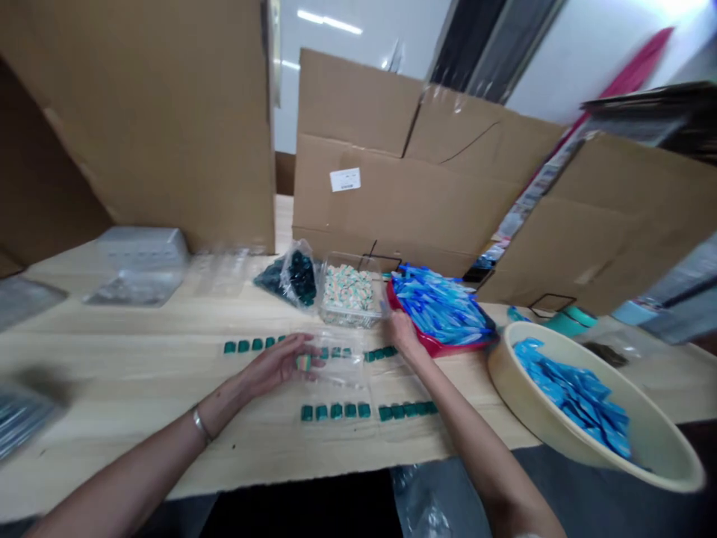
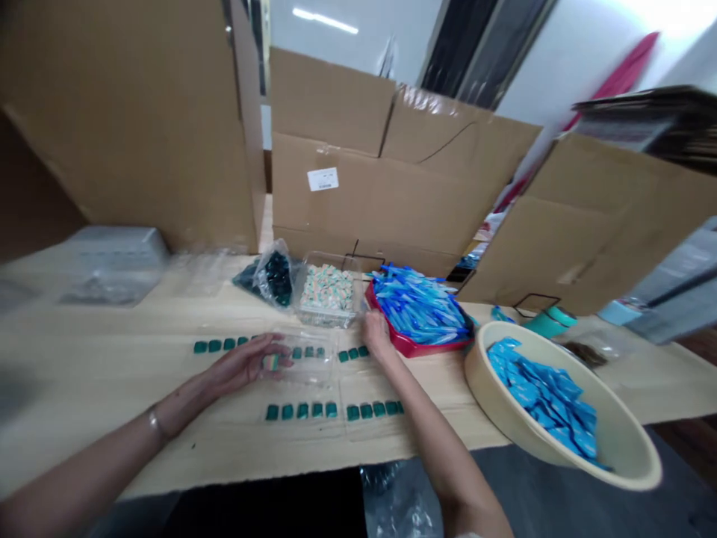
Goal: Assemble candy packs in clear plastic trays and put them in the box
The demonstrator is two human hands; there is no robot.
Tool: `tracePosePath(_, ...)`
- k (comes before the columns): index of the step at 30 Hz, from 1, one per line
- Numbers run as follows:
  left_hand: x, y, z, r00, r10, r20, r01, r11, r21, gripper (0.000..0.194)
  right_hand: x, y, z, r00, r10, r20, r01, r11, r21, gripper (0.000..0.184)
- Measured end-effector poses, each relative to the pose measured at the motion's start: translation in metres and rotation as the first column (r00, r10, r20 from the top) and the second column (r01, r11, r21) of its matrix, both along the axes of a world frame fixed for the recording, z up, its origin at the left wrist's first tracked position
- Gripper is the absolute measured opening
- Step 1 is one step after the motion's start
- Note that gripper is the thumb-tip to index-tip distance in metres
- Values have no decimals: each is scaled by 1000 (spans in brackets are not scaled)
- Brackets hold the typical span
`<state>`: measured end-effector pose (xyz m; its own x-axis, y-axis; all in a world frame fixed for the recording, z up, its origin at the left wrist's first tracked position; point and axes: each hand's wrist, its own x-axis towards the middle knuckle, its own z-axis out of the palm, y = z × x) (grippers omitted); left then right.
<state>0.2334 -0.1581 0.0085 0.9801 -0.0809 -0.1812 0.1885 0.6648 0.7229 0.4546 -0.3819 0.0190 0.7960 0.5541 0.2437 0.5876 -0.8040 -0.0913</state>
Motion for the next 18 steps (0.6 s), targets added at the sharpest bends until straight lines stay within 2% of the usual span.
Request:
tracePosePath(3, 1, 3, -2, 1000, -6, 11, 6, 1000, -25, 27, -24, -28, 9, 997, -67, 38, 68, 997, -23, 29)
tracePosePath(5, 1, 4, -3, 1000, -23, 20, 24, 999, -42, 27, -44, -49, 23, 982, -111, 152, 88, 984, 153, 32)
tracePosePath(6, 1, 4, -4, 999, -33, 27, 34, 998, -49, 27, -55, -59, 32, 975, -127, 184, 71, 956, 285, 30)
tracePosePath(7, 1, 4, -4, 999, -41, 34, 43, 998, -53, 27, -66, -67, 40, 972, -144, 184, 54, 904, 423, 28)
tracePosePath(9, 0, 3, -4, 998, -51, 47, 54, 997, -52, 27, -86, -76, 54, 988, -127, 90, 37, 752, 658, 27)
tracePosePath(11, 0, 3, -3, 997, -56, 53, 58, 997, -41, 28, -102, -73, 61, 999, -14, -46, 45, 614, 788, 30)
tracePosePath(12, -1, 2, -3, 997, -58, 53, 60, 998, -35, 29, -107, -67, 61, 994, 62, -94, 41, 577, 816, 31)
tracePosePath(14, -1, 1, -1, 997, -60, 48, 61, 998, -22, 29, -115, -50, 55, 974, 195, -116, -17, 570, 821, 27)
tracePosePath(18, -4, -2, 5, 998, -54, 19, 54, 998, 13, 28, -129, -7, 35, 945, 325, 50, -265, 662, 701, 23)
